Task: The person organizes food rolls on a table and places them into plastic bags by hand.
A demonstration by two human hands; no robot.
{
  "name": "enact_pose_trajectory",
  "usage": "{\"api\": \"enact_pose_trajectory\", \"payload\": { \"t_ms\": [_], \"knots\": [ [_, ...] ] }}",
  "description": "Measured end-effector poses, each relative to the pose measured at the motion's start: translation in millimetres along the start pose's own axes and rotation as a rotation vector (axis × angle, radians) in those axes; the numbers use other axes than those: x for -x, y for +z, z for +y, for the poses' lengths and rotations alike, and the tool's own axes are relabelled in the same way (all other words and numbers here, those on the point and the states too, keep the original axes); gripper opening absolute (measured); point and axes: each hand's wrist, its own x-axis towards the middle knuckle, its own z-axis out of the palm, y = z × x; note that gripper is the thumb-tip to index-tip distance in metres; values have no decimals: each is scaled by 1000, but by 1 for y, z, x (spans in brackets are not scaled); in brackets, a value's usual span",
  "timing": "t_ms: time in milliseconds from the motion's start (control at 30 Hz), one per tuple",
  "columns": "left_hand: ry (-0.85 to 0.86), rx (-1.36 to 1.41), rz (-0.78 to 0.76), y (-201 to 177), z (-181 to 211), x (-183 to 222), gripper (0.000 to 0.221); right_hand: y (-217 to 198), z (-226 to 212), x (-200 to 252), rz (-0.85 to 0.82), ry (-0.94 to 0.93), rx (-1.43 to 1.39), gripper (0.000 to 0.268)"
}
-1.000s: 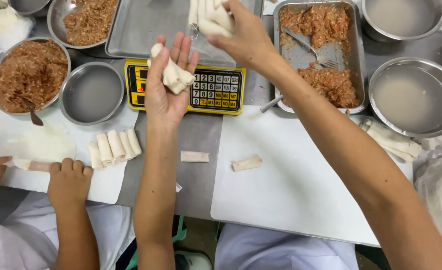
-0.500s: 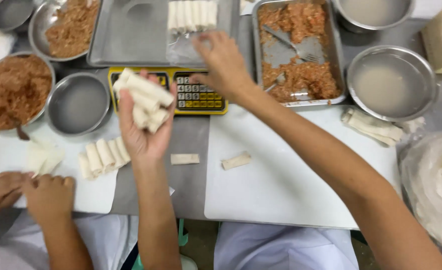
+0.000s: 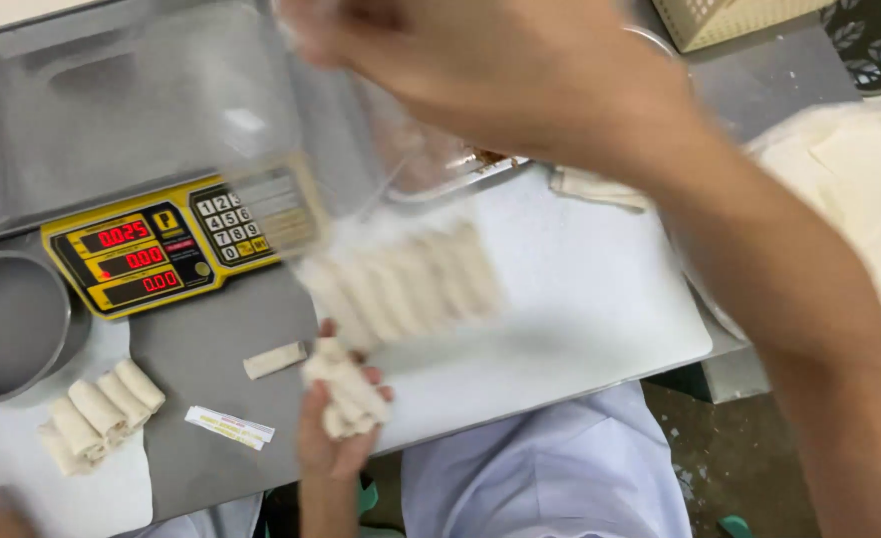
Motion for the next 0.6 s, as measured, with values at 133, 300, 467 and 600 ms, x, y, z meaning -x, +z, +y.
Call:
{"api": "enact_pose_trajectory", "payload": {
  "t_ms": [133,300,467,600],
  "knots": [
    [-231,48,91,12,-61,-16,74,-17,57,73,-33,-259,131,9],
    [-101,-133,225,21,-65,-32,63,36,115,176,224,-329,260,8],
    [19,-346,378,52,-41,-43,63,196,163,264,-62,-357,179,44],
    [-210,-813,313,93,-51,-59,62,260,160,316,-267,-466,4,42]
  ]
}}
